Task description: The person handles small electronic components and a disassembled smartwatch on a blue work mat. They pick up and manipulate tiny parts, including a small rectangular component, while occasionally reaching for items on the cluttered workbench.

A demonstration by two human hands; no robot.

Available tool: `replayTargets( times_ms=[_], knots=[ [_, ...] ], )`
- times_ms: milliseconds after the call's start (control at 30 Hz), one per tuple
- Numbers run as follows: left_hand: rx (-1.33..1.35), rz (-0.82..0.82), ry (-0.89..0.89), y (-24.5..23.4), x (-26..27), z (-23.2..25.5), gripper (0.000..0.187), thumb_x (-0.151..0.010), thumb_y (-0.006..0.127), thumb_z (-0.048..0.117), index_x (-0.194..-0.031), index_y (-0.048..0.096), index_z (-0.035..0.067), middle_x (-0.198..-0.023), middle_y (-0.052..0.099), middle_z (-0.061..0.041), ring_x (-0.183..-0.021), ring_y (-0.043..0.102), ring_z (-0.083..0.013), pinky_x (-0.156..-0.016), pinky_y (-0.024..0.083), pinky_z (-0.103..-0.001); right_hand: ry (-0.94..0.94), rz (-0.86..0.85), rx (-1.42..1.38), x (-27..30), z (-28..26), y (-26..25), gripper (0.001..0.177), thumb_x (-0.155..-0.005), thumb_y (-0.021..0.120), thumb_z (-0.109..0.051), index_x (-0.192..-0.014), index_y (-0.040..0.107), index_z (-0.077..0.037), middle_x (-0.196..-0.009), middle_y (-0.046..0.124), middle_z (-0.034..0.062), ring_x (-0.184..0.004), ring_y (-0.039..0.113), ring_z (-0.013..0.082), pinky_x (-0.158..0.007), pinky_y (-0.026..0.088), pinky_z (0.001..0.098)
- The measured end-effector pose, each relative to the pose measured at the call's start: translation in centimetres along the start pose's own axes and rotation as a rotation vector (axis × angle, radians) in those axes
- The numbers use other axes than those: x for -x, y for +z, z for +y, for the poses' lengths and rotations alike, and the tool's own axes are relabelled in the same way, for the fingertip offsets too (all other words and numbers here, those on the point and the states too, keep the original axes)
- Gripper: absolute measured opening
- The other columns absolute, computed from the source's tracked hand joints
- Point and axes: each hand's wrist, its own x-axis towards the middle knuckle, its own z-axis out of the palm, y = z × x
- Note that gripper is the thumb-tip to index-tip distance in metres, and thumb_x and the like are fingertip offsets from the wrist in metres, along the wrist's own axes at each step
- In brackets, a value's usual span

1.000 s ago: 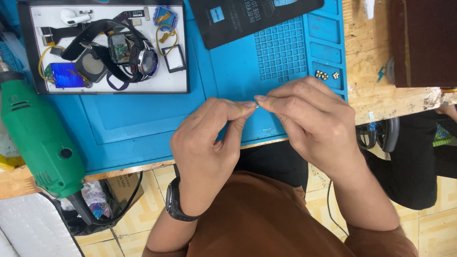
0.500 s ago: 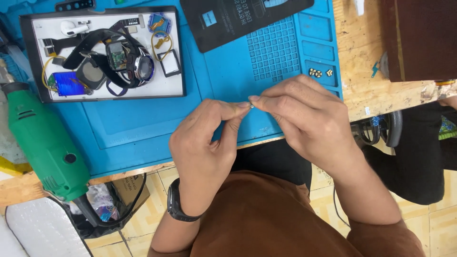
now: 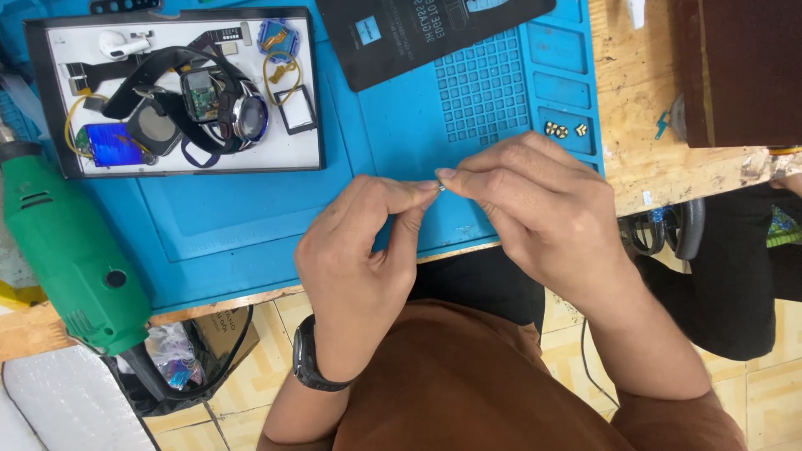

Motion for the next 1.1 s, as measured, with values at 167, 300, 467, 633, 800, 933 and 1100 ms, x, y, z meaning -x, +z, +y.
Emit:
replayTargets(
  times_ms=[167, 300, 467, 633, 800, 933, 1100],
  knots=[
    [0.008, 0.006, 0.014, 0.09, 0.10, -0.10, 0.010, -0.090, 0.060, 0.000, -0.084, 0.061, 0.008, -0.083, 0.067, 0.000, -0.078, 0.066, -0.0144, -0.066, 0.050, -0.024, 0.014, -0.004, 0.001, 0.09, -0.06, -0.03, 0.009, -0.094, 0.057, 0.005, -0.101, 0.063, 0.004, -0.091, 0.064, 0.0157, -0.082, 0.061, 0.0286, -0.074, 0.049, 0.0325],
    [0.004, 0.006, 0.013, 0.04, 0.15, -0.10, 0.010, -0.091, 0.061, 0.002, -0.083, 0.060, 0.009, -0.083, 0.067, 0.000, -0.078, 0.066, -0.0141, -0.065, 0.050, -0.023, 0.006, 0.001, 0.008, 0.20, -0.04, 0.11, 0.009, -0.094, 0.057, 0.006, -0.101, 0.063, 0.004, -0.091, 0.065, 0.0157, -0.083, 0.062, 0.0291, -0.076, 0.049, 0.0338],
    [0.006, -0.007, 0.006, -0.02, 0.14, -0.03, 0.011, -0.090, 0.060, 0.000, -0.083, 0.061, 0.008, -0.084, 0.068, 0.000, -0.079, 0.067, -0.0145, -0.067, 0.050, -0.024, 0.007, 0.003, 0.012, 0.30, -0.06, 0.14, 0.010, -0.094, 0.057, 0.008, -0.101, 0.063, 0.004, -0.091, 0.064, 0.0159, -0.083, 0.061, 0.0293, -0.076, 0.049, 0.0343],
    [-0.003, -0.012, 0.019, 0.00, 0.07, -0.08, 0.011, -0.091, 0.060, 0.000, -0.083, 0.061, 0.008, -0.084, 0.068, 0.000, -0.080, 0.067, -0.0142, -0.066, 0.050, -0.024, 0.018, -0.006, 0.006, 0.24, -0.05, 0.01, 0.009, -0.094, 0.058, 0.007, -0.102, 0.063, 0.004, -0.092, 0.064, 0.0156, -0.084, 0.061, 0.0288, -0.076, 0.049, 0.0333],
    [-0.003, -0.004, 0.027, 0.10, 0.03, -0.10, 0.013, -0.090, 0.061, -0.002, -0.082, 0.060, 0.007, -0.083, 0.068, -0.001, -0.078, 0.067, -0.0147, -0.066, 0.050, -0.024, 0.025, -0.005, 0.002, 0.09, -0.09, -0.01, 0.009, -0.094, 0.058, 0.008, -0.100, 0.064, 0.004, -0.091, 0.064, 0.0160, -0.084, 0.061, 0.0288, -0.076, 0.048, 0.0335],
    [-0.006, -0.015, 0.020, 0.05, 0.02, -0.04, 0.012, -0.090, 0.060, -0.001, -0.082, 0.060, 0.008, -0.082, 0.068, -0.001, -0.077, 0.067, -0.0147, -0.066, 0.050, -0.024, 0.040, -0.010, -0.010, 0.08, -0.15, -0.15, 0.009, -0.094, 0.058, 0.009, -0.101, 0.063, 0.004, -0.092, 0.065, 0.0155, -0.084, 0.061, 0.0285, -0.076, 0.048, 0.0325],
    [-0.003, -0.020, 0.001, 0.07, 0.02, 0.03, 0.012, -0.091, 0.061, 0.000, -0.083, 0.059, 0.009, -0.084, 0.068, -0.001, -0.079, 0.067, -0.0149, -0.067, 0.050, -0.024, 0.040, -0.020, -0.019, 0.07, -0.03, -0.20, 0.010, -0.094, 0.057, 0.008, -0.101, 0.063, 0.004, -0.091, 0.064, 0.0149, -0.083, 0.059, 0.0284, -0.075, 0.048, 0.0328]
  ],
)
